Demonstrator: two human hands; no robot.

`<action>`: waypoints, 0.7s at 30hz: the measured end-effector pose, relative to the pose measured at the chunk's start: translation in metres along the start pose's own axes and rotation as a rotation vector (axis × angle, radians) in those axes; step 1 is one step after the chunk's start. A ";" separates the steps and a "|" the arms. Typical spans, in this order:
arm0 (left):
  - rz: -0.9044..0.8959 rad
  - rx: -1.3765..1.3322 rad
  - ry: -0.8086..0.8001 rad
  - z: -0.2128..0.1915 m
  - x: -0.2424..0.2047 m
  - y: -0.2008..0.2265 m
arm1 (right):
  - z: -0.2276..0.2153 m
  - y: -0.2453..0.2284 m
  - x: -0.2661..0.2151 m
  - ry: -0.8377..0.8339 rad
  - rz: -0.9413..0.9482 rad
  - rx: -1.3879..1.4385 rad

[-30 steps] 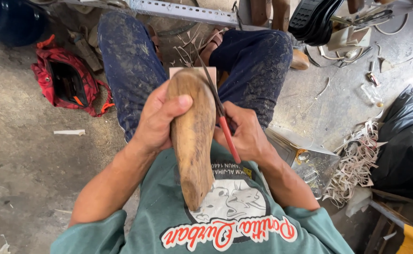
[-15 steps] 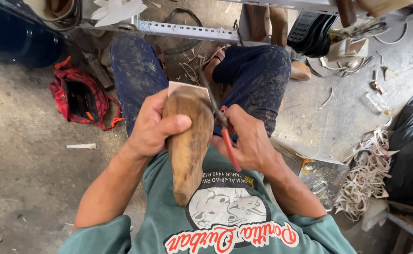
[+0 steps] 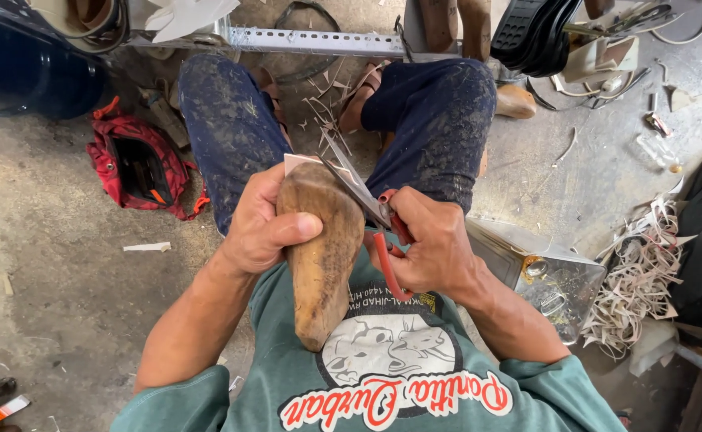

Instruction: The person sits on the floor and uses red-handled shears to trim excess material from the edges of a wooden shoe last. They repeatedly trim the perimeter, rotate the last, and place it on a nearby shelf before continuing.

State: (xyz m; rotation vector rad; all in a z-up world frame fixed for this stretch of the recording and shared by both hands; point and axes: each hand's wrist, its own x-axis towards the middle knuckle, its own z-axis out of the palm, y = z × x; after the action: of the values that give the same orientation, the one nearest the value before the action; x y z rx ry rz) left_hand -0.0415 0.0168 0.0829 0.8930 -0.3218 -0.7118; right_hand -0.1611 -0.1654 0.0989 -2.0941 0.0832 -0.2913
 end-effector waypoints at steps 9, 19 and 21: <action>0.044 0.106 -0.101 0.019 0.011 0.021 | -0.026 -0.009 0.009 -0.014 -0.038 0.018; 0.043 0.233 -0.260 0.027 0.024 0.045 | -0.049 -0.017 0.023 -0.055 -0.080 -0.053; 0.040 0.242 -0.282 0.027 0.025 0.046 | -0.051 -0.018 0.022 -0.067 -0.072 -0.087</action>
State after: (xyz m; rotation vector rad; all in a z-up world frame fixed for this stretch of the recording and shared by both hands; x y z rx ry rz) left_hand -0.0181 0.0026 0.1350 1.0128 -0.6861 -0.7732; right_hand -0.1529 -0.2027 0.1428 -2.1942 -0.0193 -0.2646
